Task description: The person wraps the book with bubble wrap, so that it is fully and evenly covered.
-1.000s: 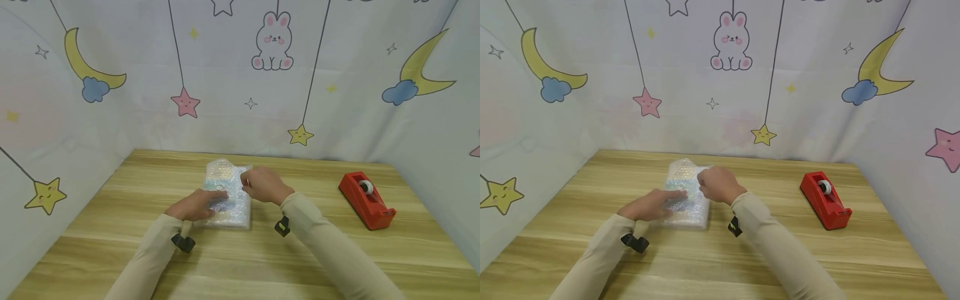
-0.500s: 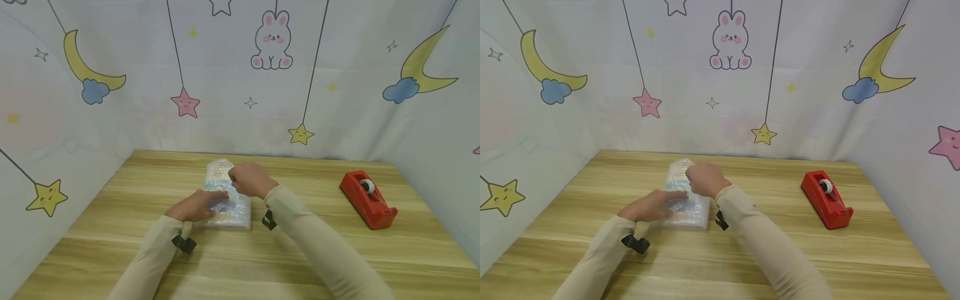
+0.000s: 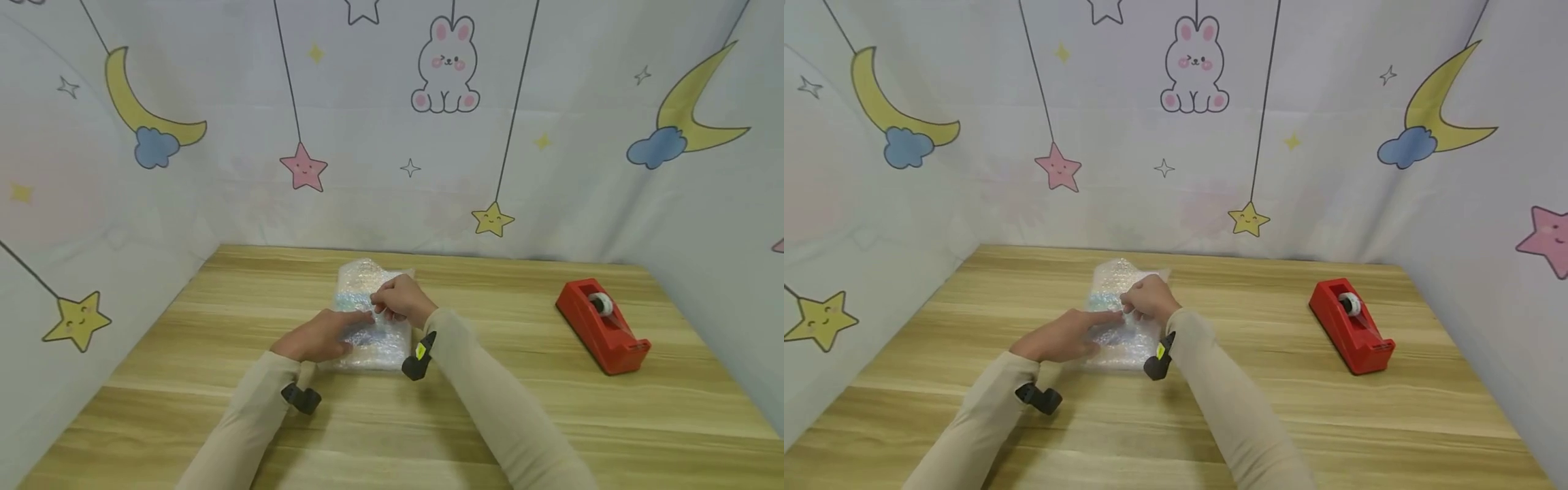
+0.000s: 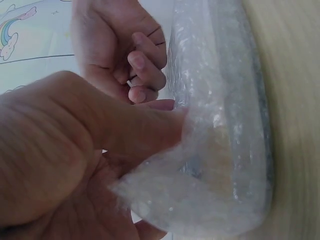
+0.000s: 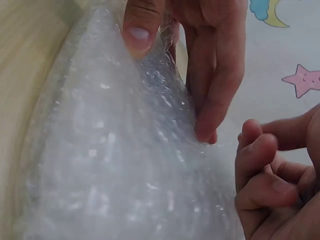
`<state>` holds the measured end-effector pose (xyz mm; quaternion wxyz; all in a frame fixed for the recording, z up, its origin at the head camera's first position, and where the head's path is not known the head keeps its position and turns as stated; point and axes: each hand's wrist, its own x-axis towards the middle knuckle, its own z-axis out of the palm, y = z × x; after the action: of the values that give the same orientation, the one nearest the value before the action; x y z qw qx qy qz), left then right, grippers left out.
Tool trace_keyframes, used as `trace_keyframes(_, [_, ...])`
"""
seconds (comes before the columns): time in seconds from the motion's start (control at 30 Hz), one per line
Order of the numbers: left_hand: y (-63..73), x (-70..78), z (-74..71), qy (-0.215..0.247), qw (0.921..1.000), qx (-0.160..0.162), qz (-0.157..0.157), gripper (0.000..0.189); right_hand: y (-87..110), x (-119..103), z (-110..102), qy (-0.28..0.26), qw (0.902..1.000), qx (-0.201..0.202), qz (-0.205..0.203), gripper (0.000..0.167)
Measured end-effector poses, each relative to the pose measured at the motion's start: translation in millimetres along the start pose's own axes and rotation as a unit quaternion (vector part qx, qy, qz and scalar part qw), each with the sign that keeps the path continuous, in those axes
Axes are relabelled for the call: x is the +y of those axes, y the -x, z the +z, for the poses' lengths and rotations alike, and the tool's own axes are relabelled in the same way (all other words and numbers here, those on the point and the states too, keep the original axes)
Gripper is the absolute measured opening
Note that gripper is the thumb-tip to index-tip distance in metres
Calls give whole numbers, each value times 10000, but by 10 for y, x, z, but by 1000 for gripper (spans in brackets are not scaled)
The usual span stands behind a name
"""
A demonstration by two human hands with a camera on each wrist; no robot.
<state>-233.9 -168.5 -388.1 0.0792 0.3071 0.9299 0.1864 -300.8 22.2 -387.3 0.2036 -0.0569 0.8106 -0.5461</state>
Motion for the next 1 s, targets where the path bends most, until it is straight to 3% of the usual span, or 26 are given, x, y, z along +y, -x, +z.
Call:
trace_keyframes(0.23, [-58,10,-18,-108,9998,136,-24,57,-3,52,-16,-1003,9939,70,455,17])
trace_keyframes(0.5, [-162,67,-8,-187,9980,576,-172,63,-8,87,-53,-1304,9895,-38,616,14])
trace_keyframes(0.6, [-186,74,-7,-260,9978,589,-148,70,-21,115,-46,-1387,9883,-34,631,12])
trace_keyframes(0.8, [-251,52,-30,-580,9979,251,-140,85,-22,164,-21,-1354,9886,-59,656,19])
trace_keyframes(1.0, [-370,33,-81,-629,9944,-526,-664,92,17,163,-6,-1251,9901,-102,623,21])
